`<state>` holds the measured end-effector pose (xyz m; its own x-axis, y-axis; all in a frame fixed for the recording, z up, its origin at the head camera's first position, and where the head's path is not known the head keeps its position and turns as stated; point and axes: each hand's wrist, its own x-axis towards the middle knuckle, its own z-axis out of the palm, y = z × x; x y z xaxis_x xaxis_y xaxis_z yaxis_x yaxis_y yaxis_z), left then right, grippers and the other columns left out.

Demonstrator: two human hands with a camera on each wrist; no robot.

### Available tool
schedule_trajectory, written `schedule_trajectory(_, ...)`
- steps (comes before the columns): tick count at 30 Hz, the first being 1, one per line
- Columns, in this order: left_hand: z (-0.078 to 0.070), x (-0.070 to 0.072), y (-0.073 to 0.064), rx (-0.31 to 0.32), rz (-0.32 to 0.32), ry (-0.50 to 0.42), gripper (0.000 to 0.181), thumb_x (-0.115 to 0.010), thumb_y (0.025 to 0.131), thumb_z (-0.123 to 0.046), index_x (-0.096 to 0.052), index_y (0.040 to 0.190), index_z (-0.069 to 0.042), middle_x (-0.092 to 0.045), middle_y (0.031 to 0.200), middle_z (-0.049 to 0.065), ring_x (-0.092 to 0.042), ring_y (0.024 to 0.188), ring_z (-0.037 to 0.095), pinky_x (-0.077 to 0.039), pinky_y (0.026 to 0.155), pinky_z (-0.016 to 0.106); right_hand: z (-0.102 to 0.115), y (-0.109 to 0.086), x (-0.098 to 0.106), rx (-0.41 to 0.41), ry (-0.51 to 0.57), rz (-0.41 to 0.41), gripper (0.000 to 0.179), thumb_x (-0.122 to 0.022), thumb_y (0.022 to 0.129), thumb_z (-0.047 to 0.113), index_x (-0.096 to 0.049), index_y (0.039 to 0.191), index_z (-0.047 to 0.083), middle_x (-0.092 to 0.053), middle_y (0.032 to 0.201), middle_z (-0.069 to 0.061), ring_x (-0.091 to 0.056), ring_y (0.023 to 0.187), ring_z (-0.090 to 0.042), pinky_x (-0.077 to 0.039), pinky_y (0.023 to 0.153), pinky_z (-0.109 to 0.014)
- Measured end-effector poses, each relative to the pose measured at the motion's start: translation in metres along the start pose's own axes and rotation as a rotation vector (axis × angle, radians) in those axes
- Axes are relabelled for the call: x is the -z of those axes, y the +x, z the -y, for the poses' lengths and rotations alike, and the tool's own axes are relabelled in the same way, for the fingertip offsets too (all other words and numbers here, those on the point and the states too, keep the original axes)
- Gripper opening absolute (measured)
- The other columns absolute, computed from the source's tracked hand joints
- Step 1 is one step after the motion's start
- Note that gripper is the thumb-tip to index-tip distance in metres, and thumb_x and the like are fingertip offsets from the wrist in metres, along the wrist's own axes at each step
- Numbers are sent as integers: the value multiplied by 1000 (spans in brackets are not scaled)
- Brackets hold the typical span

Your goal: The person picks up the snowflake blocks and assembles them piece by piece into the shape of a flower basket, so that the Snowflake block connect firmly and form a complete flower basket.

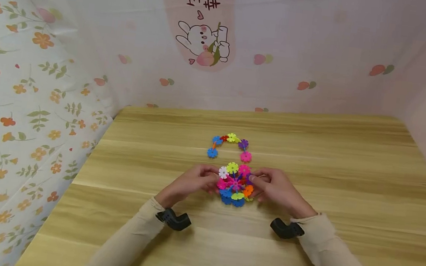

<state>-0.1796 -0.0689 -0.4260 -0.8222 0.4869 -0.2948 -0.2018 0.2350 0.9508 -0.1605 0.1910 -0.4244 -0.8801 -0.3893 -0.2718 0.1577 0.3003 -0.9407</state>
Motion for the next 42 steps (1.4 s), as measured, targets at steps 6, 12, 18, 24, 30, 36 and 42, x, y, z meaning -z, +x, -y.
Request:
schedule_trajectory(6, 9, 37, 6, 18, -256, 18, 27, -55, 93, -14, -59, 113, 5, -66, 89, 17, -66, 74, 29, -54, 60, 33, -2, 29, -3, 9, -32, -38, 37, -47, 99, 27, -52, 120, -3, -65, 93, -17, -64, 79, -32, -54, 62, -39)
schedule_trajectory(12, 8, 54, 31, 63, -380, 131, 31, -56, 90, -16, -58, 116, 1, -67, 87, 14, -66, 68, 23, -53, 56, 28, -9, 59, 14, -155, -47, -269, 37, -52, 95, 27, -50, 113, -5, -65, 90, -15, -64, 66, -20, -51, 53, -29)
schedule_trajectory(18, 7, 49, 60, 105, -398, 175, 28, -63, 87, -18, -60, 110, -1, -66, 86, 10, -65, 62, 19, -53, 55, 28, -4, 85, 14, -215, -79, -240, 34, -58, 91, 18, -56, 114, -6, -67, 80, -11, -65, 62, -19, -48, 49, -26)
schedule_trajectory(24, 12, 48, 63, 57, -413, 158, 11, -64, 88, -13, -62, 93, -4, -64, 79, 9, -64, 60, 18, -51, 52, 26, 1, 88, 10, -165, -67, -184, 24, -57, 91, 9, -59, 109, -7, -66, 78, -12, -64, 64, -22, -50, 54, -28)
schedule_trajectory(30, 4, 41, 38, -232, -369, 139, 14, -60, 91, -12, -61, 102, -4, -62, 89, 11, -66, 77, 31, -52, 58, 40, 8, 55, 19, 48, -130, -176, 18, -57, 91, 6, -58, 107, -3, -59, 91, -18, -62, 76, -33, -53, 60, -35)
schedule_trajectory(36, -7, 29, -5, -396, -307, 204, 18, -56, 93, -8, -58, 106, 4, -61, 97, 17, -63, 81, 35, -50, 63, 52, 7, 29, 20, 244, -282, -194, 14, -57, 87, -5, -62, 97, 2, -61, 86, -16, -62, 73, -31, -50, 56, -32)
schedule_trajectory(42, -8, 22, -40, -406, -288, 215, 16, -53, 93, 1, -55, 104, 12, -59, 98, 24, -62, 81, 41, -51, 65, 51, 0, 32, 11, 341, -337, -216, 16, -59, 85, -6, -66, 93, 6, -64, 83, -14, -61, 70, -28, -50, 57, -28)
